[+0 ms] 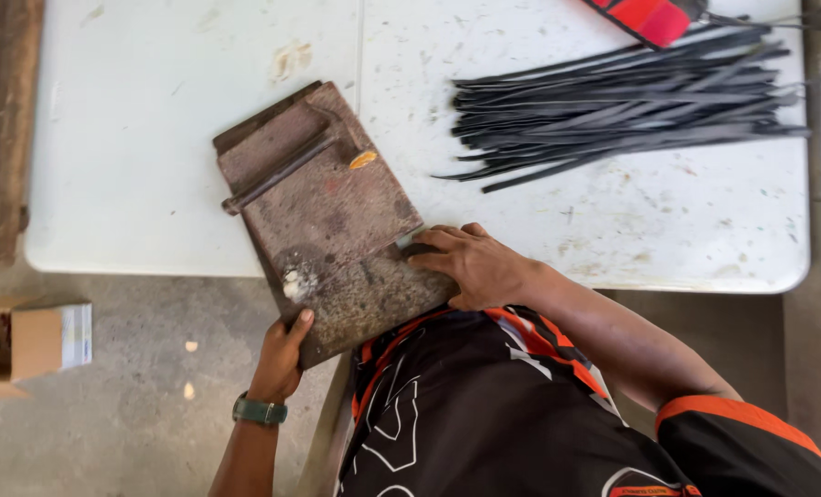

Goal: The person repeatedly rubs black rods against a wooden plank to sharpen or smooth their edges. The person then uses a hammer and a small metal tool on a stone block, and finally places several rods into a small container.

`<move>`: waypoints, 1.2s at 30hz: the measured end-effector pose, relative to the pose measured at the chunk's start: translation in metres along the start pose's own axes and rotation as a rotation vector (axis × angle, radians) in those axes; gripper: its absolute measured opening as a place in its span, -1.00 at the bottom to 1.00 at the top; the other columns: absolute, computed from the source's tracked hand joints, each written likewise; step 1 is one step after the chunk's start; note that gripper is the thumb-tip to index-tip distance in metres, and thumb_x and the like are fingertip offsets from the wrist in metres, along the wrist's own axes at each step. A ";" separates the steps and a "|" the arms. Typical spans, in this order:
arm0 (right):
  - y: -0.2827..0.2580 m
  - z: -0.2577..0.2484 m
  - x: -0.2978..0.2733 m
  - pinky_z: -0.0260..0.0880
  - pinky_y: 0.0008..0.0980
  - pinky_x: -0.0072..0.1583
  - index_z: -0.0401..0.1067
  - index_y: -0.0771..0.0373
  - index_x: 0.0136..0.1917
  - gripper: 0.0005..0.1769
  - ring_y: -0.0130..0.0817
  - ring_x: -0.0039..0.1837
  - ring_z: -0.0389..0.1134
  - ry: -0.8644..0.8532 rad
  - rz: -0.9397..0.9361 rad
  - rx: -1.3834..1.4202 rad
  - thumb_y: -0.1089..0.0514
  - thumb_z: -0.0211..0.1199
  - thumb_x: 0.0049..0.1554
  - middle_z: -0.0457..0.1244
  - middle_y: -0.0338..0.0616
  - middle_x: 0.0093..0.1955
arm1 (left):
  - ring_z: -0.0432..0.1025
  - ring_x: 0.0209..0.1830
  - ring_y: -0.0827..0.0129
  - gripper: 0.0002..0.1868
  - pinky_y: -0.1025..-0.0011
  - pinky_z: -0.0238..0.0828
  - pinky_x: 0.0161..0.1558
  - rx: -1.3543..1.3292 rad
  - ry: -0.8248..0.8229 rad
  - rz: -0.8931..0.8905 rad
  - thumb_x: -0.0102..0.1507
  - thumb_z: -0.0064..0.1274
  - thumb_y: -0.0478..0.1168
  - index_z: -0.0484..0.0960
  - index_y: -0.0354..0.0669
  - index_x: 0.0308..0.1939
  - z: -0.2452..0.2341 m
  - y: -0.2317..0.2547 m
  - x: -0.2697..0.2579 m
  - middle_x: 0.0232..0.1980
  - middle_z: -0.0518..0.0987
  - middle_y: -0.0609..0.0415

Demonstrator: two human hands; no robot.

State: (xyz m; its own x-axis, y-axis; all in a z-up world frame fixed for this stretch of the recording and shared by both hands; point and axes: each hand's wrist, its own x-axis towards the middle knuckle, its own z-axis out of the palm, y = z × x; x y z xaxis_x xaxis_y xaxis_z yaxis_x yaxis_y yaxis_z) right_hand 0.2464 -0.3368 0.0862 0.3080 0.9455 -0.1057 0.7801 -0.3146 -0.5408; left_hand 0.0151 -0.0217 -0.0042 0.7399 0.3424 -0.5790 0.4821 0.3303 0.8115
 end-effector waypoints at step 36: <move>-0.065 0.059 0.063 -0.27 0.35 0.55 0.59 0.07 0.11 -0.63 -0.20 0.63 -0.13 0.085 -0.220 -0.281 -0.02 0.25 0.05 0.14 -0.19 0.51 | 0.52 -0.34 -0.10 -0.83 0.13 0.47 -0.19 1.223 0.277 0.898 0.36 0.20 -0.16 0.78 -0.18 -0.13 0.020 0.173 0.268 -0.24 0.62 -0.24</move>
State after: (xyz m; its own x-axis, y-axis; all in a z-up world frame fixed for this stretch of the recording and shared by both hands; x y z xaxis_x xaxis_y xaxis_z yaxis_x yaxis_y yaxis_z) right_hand 0.1833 -0.2515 0.0651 0.1509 0.9865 0.0637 0.9482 -0.1262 -0.2916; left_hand 0.3063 0.1103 -0.0175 0.9465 0.2201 0.2360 0.1199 -0.9188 0.3760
